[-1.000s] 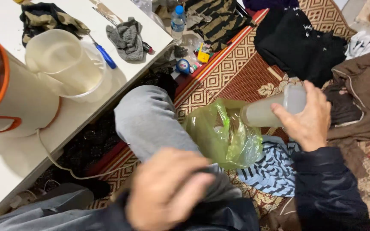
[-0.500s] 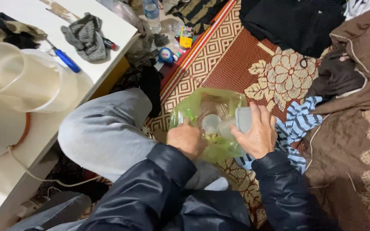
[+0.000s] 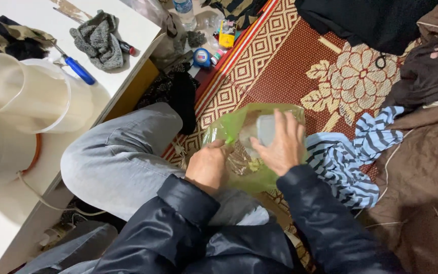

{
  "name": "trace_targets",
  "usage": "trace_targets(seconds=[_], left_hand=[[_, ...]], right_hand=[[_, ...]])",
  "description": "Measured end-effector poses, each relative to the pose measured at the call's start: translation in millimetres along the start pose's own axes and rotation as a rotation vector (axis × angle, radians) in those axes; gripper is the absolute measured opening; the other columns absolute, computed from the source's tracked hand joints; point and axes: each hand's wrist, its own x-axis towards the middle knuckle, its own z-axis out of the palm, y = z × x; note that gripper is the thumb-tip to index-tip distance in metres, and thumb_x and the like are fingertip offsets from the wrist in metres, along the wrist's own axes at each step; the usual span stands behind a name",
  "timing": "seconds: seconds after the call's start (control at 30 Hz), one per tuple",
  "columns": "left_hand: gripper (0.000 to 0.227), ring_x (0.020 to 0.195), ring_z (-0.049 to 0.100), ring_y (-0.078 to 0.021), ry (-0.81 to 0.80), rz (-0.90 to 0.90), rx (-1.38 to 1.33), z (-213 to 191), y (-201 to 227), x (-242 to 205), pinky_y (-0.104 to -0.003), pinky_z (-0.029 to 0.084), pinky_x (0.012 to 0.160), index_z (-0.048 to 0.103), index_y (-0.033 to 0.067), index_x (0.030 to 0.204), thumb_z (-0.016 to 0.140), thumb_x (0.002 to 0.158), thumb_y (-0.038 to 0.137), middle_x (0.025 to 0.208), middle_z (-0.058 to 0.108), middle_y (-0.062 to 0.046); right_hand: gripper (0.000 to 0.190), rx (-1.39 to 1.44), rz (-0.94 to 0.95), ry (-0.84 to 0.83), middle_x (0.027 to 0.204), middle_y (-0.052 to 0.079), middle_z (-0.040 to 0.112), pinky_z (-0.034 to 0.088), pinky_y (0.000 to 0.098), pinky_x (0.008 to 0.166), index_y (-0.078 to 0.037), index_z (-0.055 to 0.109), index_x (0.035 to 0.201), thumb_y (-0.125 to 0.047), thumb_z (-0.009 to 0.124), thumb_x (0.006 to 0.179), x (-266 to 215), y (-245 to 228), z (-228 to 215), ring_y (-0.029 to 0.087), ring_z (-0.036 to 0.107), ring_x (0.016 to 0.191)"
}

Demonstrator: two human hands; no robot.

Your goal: Cleaning and organizing plastic containers and jars on a workbench

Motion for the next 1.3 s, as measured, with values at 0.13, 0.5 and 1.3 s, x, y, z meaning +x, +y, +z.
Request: trace_targets(seconds=[0.13, 0.5, 1.3], left_hand=[[0.031, 0.093, 0.073, -0.0389, -0.032, -0.055, -0.062, -16.4, 5.3, -8.6, -0.052, 0.063, 0.078, 0.075, 0.0234, 0.118, 0.061, 0.09, 0.02, 0.119, 0.069, -0.005], [0.028, 0.094, 0.073, -0.0312, 0.034, -0.058, 0.023, -23.0, -0.6, -25.5, -0.046, 0.064, 0.074, 0.074, 0.0218, 0.114, 0.062, 0.089, 0.028, 0.11, 0.069, -0.002], [0.042, 0.095, 0.072, -0.0365, -0.052, 0.049, -0.075, -13.9, -11.5, -25.2, -0.048, 0.061, 0.078, 0.068, 0.0178, 0.123, 0.069, 0.086, 0.037, 0.109, 0.069, -0.009]], right_hand=[[0.099, -0.079, -0.016, -0.046, 0.141, 0.02, 0.046, 0.054, 0.0578, 0.088, -0.013, 0.044, 0.152, -0.035, 0.085, 0.064, 4.2, -15.2, 45.2, 0.044, 0.049, 0.121], [0.113, 0.258, 0.044, -0.364, 0.171, 0.012, 0.012, 0.02, 0.0657, 0.122, -0.029, 0.019, 0.164, -0.006, 0.08, 0.072, -16.9, -15.9, 64.4, 0.049, 0.02, 0.15], [0.094, -0.099, 0.478, -0.581, 0.12, 0.016, 0.069, 0.055, 0.047, 0.093, -0.016, 0.026, 0.149, -0.05, 0.074, 0.076, -12.7, 113.5, 169.8, 0.036, 0.07, 0.108]])
